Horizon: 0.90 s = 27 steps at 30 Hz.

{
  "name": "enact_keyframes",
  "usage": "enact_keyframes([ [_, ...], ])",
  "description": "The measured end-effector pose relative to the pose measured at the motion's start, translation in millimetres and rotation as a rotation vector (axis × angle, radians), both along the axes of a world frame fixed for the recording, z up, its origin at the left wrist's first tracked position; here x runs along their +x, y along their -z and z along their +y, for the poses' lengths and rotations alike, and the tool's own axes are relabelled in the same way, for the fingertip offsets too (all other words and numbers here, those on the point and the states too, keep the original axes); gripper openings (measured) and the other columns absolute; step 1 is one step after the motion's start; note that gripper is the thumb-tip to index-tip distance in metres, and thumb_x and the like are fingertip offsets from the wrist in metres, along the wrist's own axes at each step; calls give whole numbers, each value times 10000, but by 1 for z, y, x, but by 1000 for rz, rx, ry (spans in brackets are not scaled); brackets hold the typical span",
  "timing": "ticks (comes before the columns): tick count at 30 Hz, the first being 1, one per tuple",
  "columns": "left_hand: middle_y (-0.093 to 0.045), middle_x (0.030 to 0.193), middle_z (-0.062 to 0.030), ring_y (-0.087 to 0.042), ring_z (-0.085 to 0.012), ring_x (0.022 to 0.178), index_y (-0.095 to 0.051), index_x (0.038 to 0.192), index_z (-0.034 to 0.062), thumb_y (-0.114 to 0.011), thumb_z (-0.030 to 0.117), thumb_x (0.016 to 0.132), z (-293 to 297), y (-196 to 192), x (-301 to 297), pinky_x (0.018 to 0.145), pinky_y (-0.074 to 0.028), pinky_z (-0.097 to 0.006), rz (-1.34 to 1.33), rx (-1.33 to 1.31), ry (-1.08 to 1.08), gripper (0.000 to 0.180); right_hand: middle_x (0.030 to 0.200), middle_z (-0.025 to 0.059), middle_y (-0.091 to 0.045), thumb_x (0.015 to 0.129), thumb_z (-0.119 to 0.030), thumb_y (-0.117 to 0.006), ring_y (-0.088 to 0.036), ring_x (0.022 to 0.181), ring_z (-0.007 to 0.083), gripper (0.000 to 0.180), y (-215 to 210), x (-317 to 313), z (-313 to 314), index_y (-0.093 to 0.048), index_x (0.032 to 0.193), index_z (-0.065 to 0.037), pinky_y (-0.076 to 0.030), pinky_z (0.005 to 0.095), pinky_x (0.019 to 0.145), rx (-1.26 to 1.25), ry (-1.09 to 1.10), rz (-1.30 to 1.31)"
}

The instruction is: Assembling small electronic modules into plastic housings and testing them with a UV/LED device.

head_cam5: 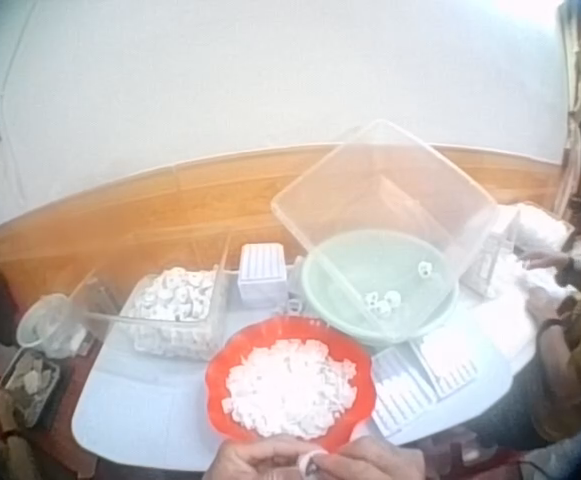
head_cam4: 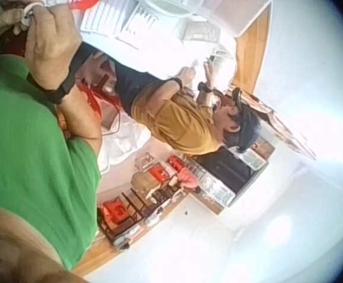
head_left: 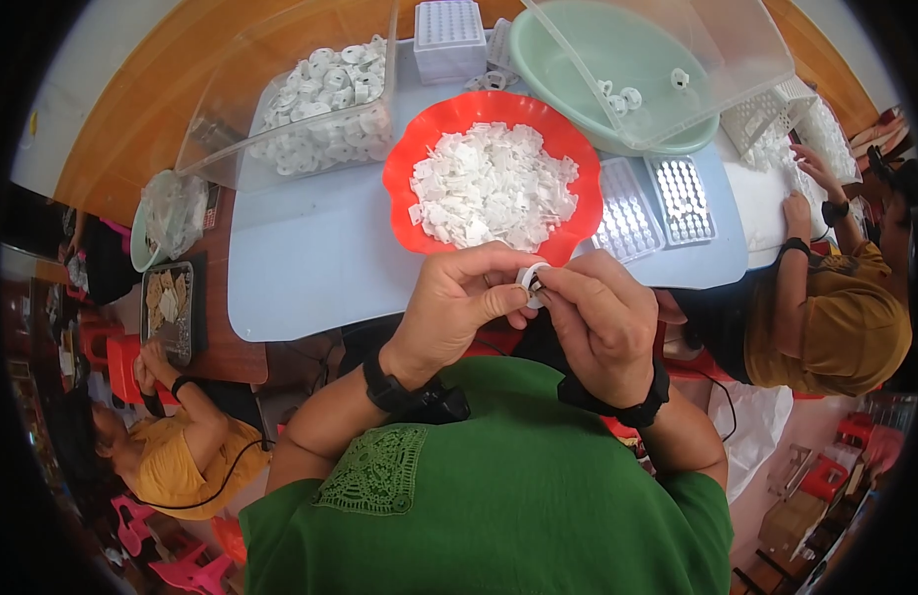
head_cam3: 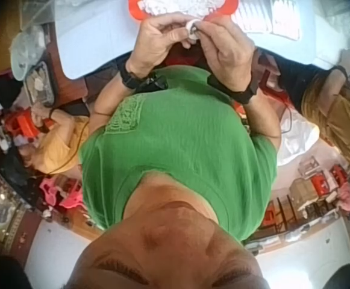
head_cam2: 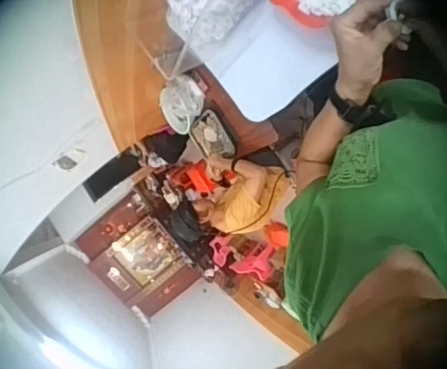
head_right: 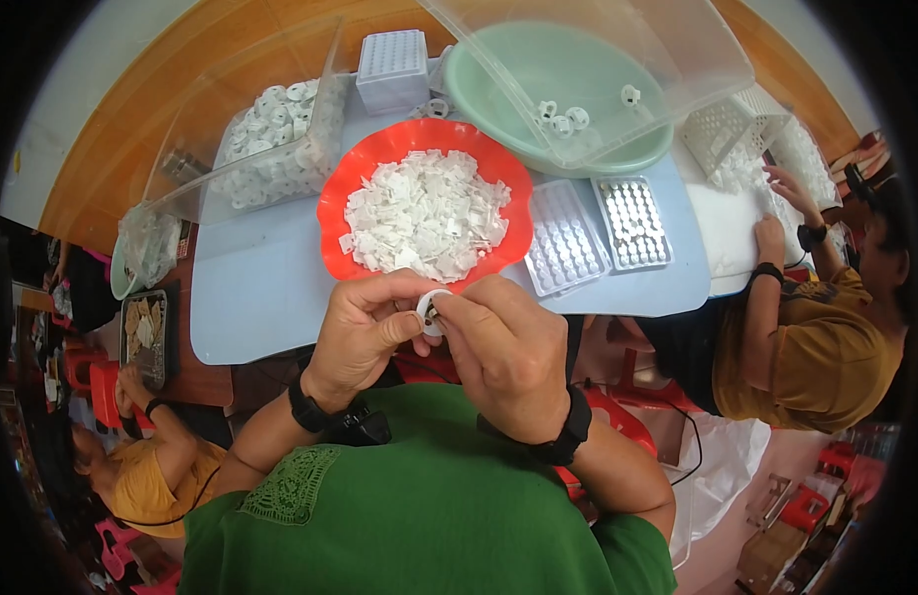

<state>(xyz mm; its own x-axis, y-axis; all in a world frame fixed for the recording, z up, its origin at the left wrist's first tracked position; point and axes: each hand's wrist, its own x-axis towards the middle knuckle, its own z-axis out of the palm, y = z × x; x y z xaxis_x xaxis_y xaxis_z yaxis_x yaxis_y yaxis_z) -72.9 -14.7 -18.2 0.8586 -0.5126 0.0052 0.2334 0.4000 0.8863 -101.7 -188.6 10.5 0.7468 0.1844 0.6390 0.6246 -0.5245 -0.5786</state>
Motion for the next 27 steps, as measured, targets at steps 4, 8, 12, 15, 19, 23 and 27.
enact_keyframes([
  [4,-647,978,-116,-626,-137,755,-617,1088,-47,-700,147,817,-1,0,0,645,-540,-243,2,5,-14,343,739,85,-577,682,49,-685,-578,594,225,207,5,1,0,-637,880,12,-450,313,475,-78,33,-110],
  [8,-649,976,-116,-625,-135,748,-617,1090,-48,-697,144,820,-1,0,-1,644,-540,-245,11,7,-8,341,720,73,-564,684,40,-678,-562,581,220,196,4,3,-2,-637,873,8,-439,313,468,-95,15,-127],
  [12,-650,974,-113,-624,-130,743,-607,1110,-48,-685,131,828,0,5,1,647,-536,-241,26,15,1,343,706,72,-540,679,27,-674,-565,581,235,190,3,9,-6,-613,853,-18,-435,329,470,-74,-59,-14],
  [15,-650,973,-110,-626,-129,743,-595,1129,-48,-678,117,833,1,5,1,652,-536,-238,29,18,4,349,704,74,-528,672,15,-673,-572,589,240,186,-4,15,-9,-584,828,-33,-433,337,473,-80,-125,101],
  [19,-647,927,-87,-609,-113,741,-587,1148,-33,-601,-8,868,4,-3,6,688,-521,-232,50,21,-12,281,713,70,-525,664,-1,-668,-579,600,236,187,-14,26,-6,-543,797,-42,-435,338,484,-85,-177,190],
  [23,-648,932,-92,-620,-120,764,-582,1151,-35,-593,-20,868,10,-3,14,689,-530,-237,35,19,-57,284,727,68,-531,665,-14,-668,-582,611,237,190,-12,42,2,-533,796,-42,-442,339,499,-61,-215,174],
  [27,-651,935,-100,-640,-139,811,-585,1143,-36,-590,-18,870,15,-7,20,690,-550,-253,87,-27,-117,274,732,70,-534,681,-12,-661,-584,622,244,162,-15,51,10,-549,794,-42,-445,340,511,-83,-205,163],
])
